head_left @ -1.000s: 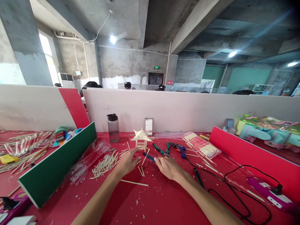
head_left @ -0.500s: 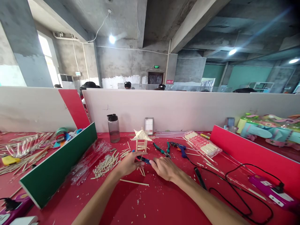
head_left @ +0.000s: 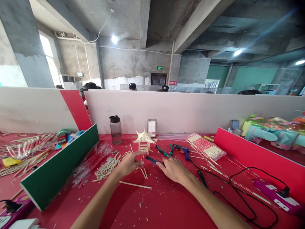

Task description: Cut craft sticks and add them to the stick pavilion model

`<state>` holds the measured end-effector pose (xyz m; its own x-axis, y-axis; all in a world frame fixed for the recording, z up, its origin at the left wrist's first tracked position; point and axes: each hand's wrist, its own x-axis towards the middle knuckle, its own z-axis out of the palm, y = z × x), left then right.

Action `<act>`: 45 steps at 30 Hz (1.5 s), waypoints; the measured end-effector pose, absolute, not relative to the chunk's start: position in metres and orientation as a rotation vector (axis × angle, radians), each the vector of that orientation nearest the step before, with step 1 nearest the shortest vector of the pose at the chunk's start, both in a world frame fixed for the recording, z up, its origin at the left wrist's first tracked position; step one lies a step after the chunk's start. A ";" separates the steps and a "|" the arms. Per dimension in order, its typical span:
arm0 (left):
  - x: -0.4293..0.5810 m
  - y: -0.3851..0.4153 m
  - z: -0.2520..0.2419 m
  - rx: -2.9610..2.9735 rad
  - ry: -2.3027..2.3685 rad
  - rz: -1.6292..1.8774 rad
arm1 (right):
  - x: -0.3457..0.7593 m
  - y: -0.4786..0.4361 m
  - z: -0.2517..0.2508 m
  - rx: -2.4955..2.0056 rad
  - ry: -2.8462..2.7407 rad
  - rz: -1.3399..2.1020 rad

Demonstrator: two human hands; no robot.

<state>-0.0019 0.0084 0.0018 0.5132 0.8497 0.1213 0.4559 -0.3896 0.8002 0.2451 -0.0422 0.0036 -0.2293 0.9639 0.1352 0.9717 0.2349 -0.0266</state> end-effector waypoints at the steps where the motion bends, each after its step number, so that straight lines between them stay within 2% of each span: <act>1: -0.005 0.010 0.002 2.076 1.119 0.699 | 0.248 -0.045 0.004 -1.920 -2.334 -0.078; 5: -0.013 0.014 0.001 2.316 1.335 0.711 | 0.256 -0.057 -0.002 -2.019 -2.225 -0.080; 9: -0.010 0.017 -0.012 2.530 1.360 0.529 | 0.258 -0.067 -0.014 -2.000 -2.213 -0.159; 16: -0.006 0.014 -0.015 2.531 1.384 0.487 | 0.257 -0.073 -0.024 -1.986 -2.194 -0.147; 21: -0.005 0.013 -0.008 2.452 1.526 0.641 | 0.240 -0.067 -0.007 -1.698 -2.292 -0.130; 27: -0.003 0.013 -0.007 2.397 1.699 0.498 | 0.187 -0.047 0.001 -1.520 -2.444 0.043; 38: 0.005 0.012 -0.024 2.544 1.567 0.322 | 0.162 -0.046 -0.011 -1.507 -2.550 -0.008; 42: -0.002 0.015 -0.032 2.572 1.510 0.363 | 0.159 -0.049 -0.007 -1.490 -2.658 -0.067; 45: -0.007 0.018 -0.037 2.547 1.486 0.420 | 0.160 -0.052 -0.002 -1.490 -2.645 0.025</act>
<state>-0.0070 0.0181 -0.0373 0.4659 0.8705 0.1586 0.8246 -0.4921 0.2790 0.1600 -0.0515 -0.0022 -0.5139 0.8537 0.0837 0.8520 0.5194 -0.0662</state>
